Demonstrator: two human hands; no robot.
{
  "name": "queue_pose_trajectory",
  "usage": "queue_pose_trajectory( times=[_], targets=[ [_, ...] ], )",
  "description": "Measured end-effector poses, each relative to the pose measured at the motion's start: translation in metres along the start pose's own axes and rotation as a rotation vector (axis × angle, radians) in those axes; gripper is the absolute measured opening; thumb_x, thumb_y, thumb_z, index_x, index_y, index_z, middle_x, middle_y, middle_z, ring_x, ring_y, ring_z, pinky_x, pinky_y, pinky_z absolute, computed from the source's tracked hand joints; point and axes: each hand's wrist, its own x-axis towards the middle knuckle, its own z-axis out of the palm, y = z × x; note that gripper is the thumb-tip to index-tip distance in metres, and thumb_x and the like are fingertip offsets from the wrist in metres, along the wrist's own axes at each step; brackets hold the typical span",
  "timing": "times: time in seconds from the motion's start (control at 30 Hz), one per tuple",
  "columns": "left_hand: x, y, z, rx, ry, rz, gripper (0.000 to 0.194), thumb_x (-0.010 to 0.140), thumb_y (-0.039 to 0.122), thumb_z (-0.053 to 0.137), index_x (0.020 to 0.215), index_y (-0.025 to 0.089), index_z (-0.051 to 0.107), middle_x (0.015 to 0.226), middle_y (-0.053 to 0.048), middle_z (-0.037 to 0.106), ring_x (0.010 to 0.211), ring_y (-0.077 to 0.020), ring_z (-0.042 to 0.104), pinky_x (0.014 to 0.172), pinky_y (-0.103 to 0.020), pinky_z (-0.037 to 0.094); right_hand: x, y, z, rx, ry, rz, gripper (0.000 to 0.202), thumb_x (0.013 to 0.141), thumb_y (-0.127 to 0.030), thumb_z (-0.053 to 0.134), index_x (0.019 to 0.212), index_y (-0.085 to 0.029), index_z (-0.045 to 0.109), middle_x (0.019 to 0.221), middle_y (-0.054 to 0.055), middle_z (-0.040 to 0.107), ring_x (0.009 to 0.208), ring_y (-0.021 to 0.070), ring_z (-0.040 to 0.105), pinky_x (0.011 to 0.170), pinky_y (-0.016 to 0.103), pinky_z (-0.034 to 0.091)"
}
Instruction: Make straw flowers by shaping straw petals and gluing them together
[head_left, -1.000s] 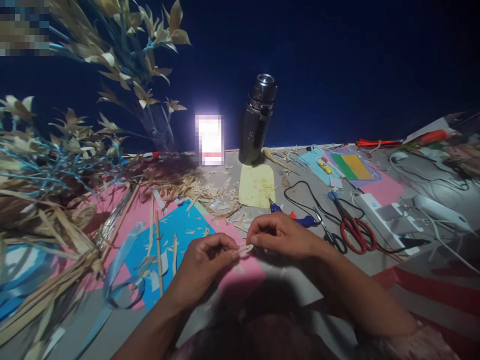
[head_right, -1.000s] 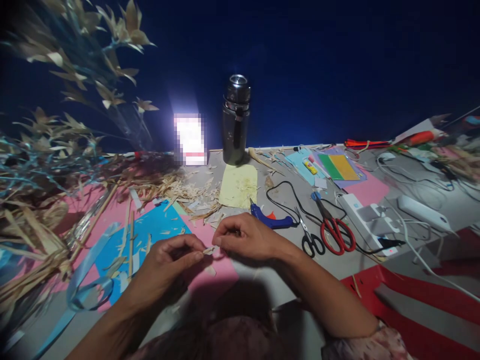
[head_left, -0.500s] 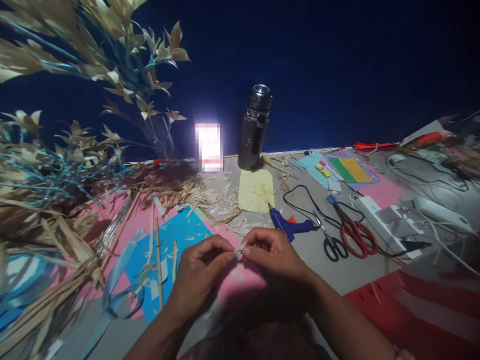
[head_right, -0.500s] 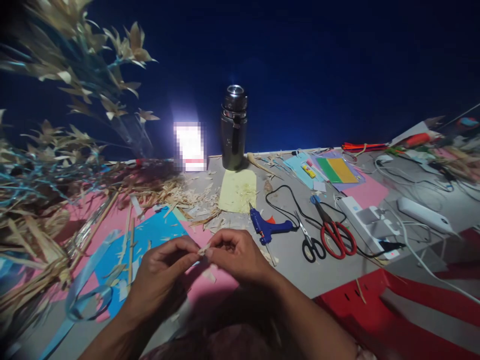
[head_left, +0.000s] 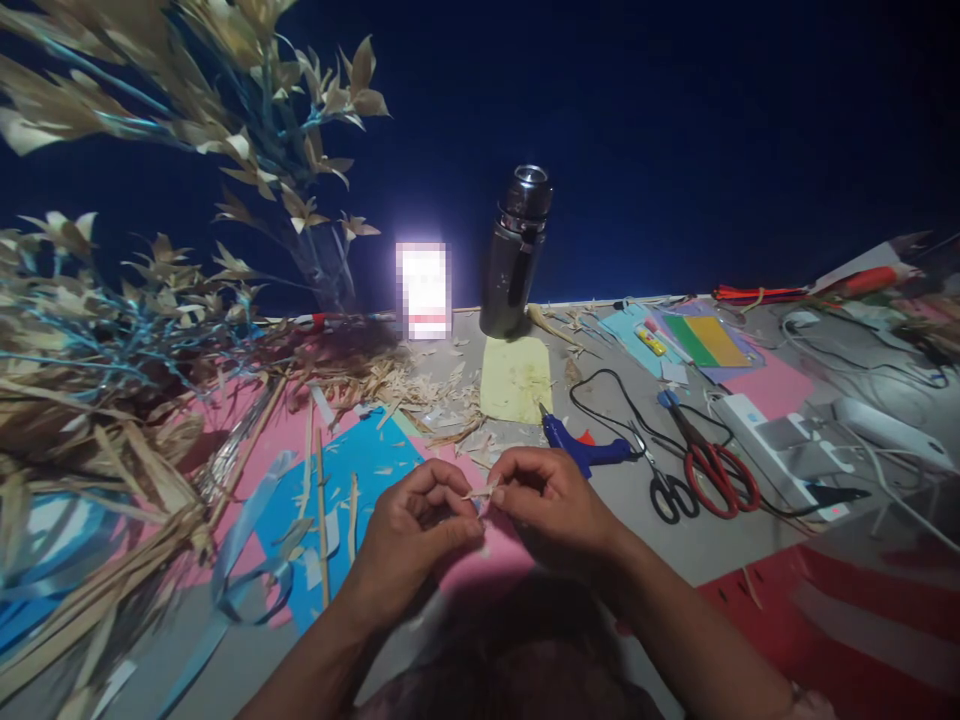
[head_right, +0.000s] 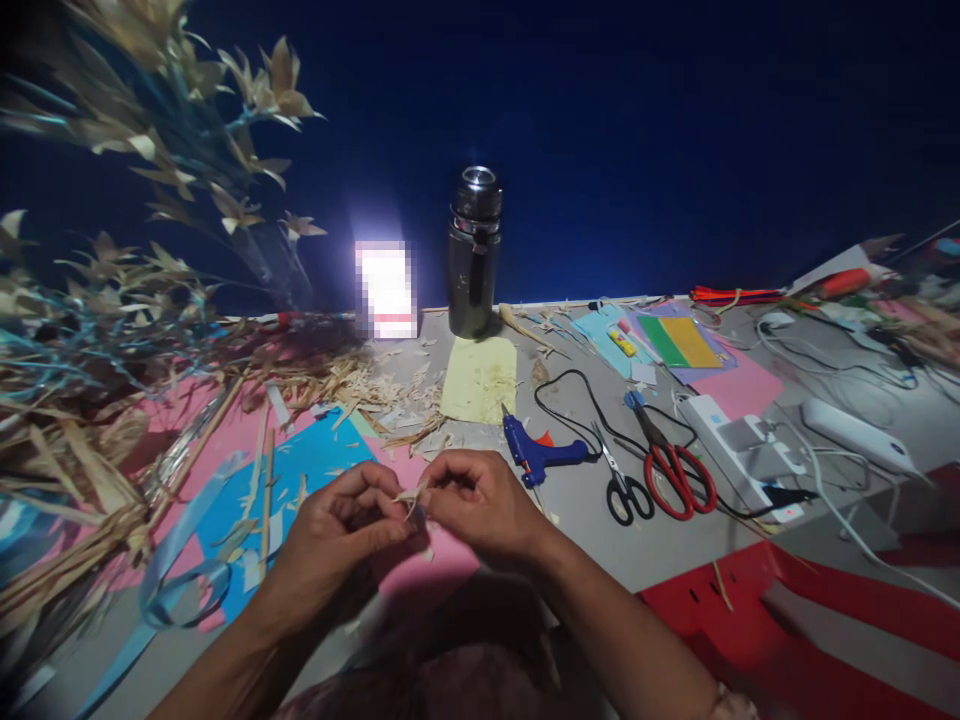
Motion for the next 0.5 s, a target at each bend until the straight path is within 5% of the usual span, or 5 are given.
queue_pose_trajectory(
  times=[0.33,0.5],
  targets=[
    [0.001,0.005,0.002,-0.098,-0.077,0.033,0.063,0.066,0.018,0.091,0.121,0.022,0.06,0.059,0.006,0.07,0.058,-0.0163,0.066,0.067,-0.03,0.053,0.003,-0.005,-0.011,0.011,0.005,-0.042,0.012,0.073,-0.027,0.069,0.068,-0.018,0.062,0.059,-0.003,0.056,0.054,0.0105,0.046,0.053,0.023,0.036],
    [0.001,0.002,0.001,-0.073,-0.123,-0.032,0.041,0.065,0.022,0.092,0.099,0.019,0.069,0.061,0.002,0.071,0.056,-0.0147,0.065,0.057,-0.024,0.046,0.005,-0.007,-0.011,-0.052,-0.08,-0.012,0.012,0.073,-0.027,0.069,0.069,-0.017,0.064,0.053,-0.006,0.048,0.05,0.0086,0.038,0.05,0.022,0.029]
  ],
)
